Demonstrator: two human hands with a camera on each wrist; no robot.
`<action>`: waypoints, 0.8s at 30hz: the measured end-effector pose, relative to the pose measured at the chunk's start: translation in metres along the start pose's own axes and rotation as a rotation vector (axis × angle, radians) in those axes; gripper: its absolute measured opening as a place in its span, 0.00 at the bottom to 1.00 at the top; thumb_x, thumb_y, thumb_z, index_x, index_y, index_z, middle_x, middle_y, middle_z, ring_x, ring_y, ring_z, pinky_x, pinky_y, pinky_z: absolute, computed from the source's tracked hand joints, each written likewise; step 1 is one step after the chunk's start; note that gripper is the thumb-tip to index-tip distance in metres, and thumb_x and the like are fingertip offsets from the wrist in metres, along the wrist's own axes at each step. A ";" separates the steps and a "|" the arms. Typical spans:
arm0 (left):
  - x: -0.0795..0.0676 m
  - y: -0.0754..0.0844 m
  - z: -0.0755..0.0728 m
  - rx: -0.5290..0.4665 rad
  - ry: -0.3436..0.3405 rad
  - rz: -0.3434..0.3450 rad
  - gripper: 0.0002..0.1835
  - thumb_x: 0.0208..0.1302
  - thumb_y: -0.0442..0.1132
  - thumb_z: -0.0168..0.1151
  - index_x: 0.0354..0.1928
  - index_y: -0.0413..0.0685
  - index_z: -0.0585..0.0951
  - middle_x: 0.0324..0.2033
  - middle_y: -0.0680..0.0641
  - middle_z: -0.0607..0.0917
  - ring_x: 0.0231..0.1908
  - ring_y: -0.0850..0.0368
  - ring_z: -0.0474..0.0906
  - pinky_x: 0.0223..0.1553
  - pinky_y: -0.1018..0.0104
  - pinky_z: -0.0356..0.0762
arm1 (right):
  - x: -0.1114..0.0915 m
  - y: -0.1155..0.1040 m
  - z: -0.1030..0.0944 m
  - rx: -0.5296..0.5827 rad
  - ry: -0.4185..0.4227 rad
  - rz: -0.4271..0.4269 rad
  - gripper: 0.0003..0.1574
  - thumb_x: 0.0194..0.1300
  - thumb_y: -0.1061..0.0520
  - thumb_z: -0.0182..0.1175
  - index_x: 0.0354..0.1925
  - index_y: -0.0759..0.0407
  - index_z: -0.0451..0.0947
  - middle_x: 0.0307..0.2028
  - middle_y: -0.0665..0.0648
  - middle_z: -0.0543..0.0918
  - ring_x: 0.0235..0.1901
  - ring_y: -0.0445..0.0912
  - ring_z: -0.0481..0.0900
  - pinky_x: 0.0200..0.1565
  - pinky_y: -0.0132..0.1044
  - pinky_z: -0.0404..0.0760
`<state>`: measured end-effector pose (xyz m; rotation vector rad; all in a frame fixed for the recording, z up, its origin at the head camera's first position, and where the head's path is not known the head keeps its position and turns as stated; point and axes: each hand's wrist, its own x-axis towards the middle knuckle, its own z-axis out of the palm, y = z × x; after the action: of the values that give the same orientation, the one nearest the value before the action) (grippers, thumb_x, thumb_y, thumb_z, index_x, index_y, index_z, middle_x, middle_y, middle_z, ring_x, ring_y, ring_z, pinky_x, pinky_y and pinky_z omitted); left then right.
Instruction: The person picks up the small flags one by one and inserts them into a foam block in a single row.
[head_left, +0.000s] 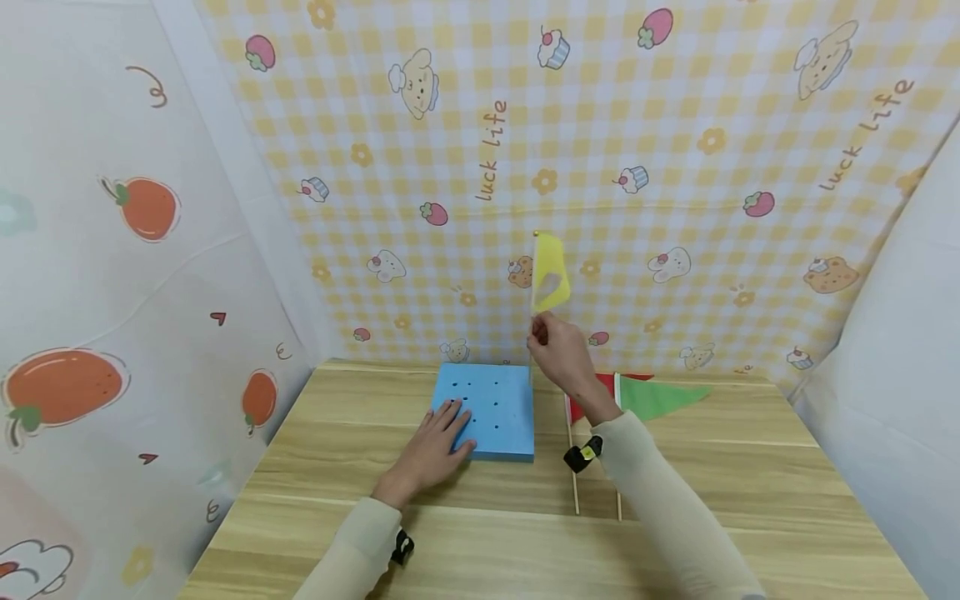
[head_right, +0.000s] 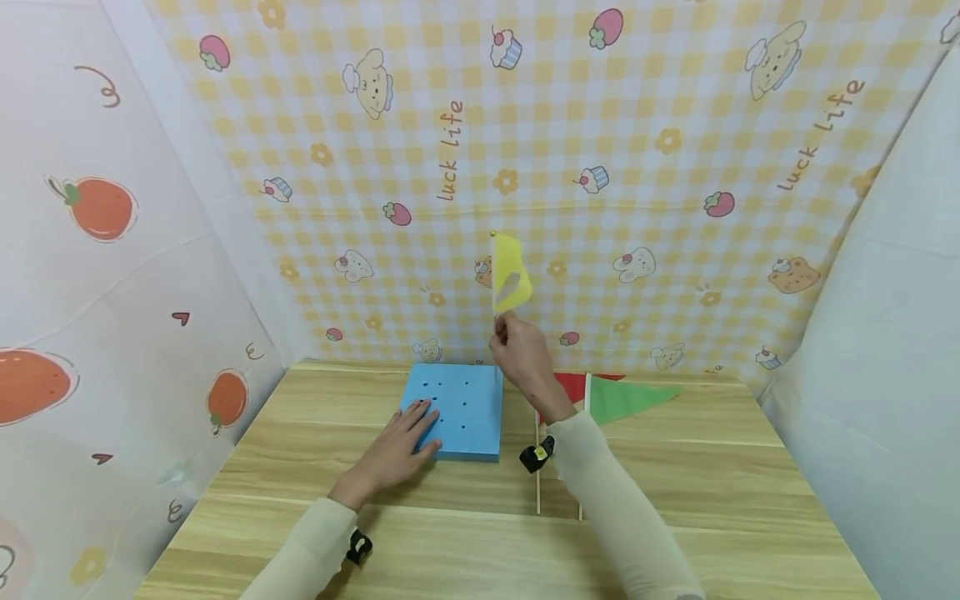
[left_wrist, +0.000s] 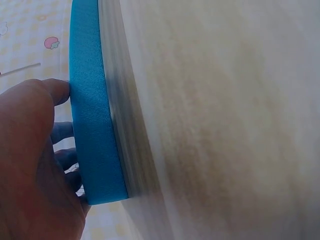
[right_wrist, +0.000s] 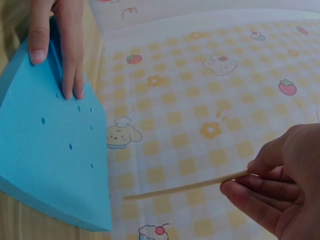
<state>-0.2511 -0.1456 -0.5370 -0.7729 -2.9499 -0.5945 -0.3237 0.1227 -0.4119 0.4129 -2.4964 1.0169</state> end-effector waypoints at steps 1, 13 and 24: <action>0.000 0.000 0.000 0.007 -0.005 -0.003 0.33 0.83 0.53 0.54 0.80 0.40 0.68 0.82 0.35 0.61 0.83 0.35 0.53 0.83 0.35 0.51 | 0.001 0.000 0.001 0.003 -0.002 -0.002 0.02 0.73 0.63 0.63 0.42 0.63 0.81 0.35 0.60 0.88 0.33 0.51 0.85 0.36 0.43 0.86; 0.001 0.002 -0.003 0.010 -0.026 -0.021 0.33 0.84 0.53 0.52 0.80 0.42 0.67 0.83 0.36 0.60 0.84 0.36 0.52 0.83 0.37 0.50 | 0.012 -0.005 0.015 0.000 -0.022 0.011 0.01 0.73 0.64 0.63 0.42 0.63 0.80 0.36 0.60 0.87 0.33 0.50 0.83 0.35 0.41 0.85; 0.000 0.002 -0.002 -0.025 0.009 0.010 0.34 0.83 0.53 0.54 0.79 0.38 0.68 0.81 0.33 0.62 0.82 0.32 0.54 0.81 0.32 0.52 | 0.018 -0.007 0.029 0.004 -0.021 -0.022 0.02 0.74 0.63 0.63 0.41 0.61 0.80 0.35 0.59 0.87 0.31 0.49 0.82 0.33 0.40 0.83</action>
<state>-0.2506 -0.1448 -0.5343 -0.7846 -2.9342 -0.6338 -0.3441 0.0945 -0.4178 0.4536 -2.5035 1.0150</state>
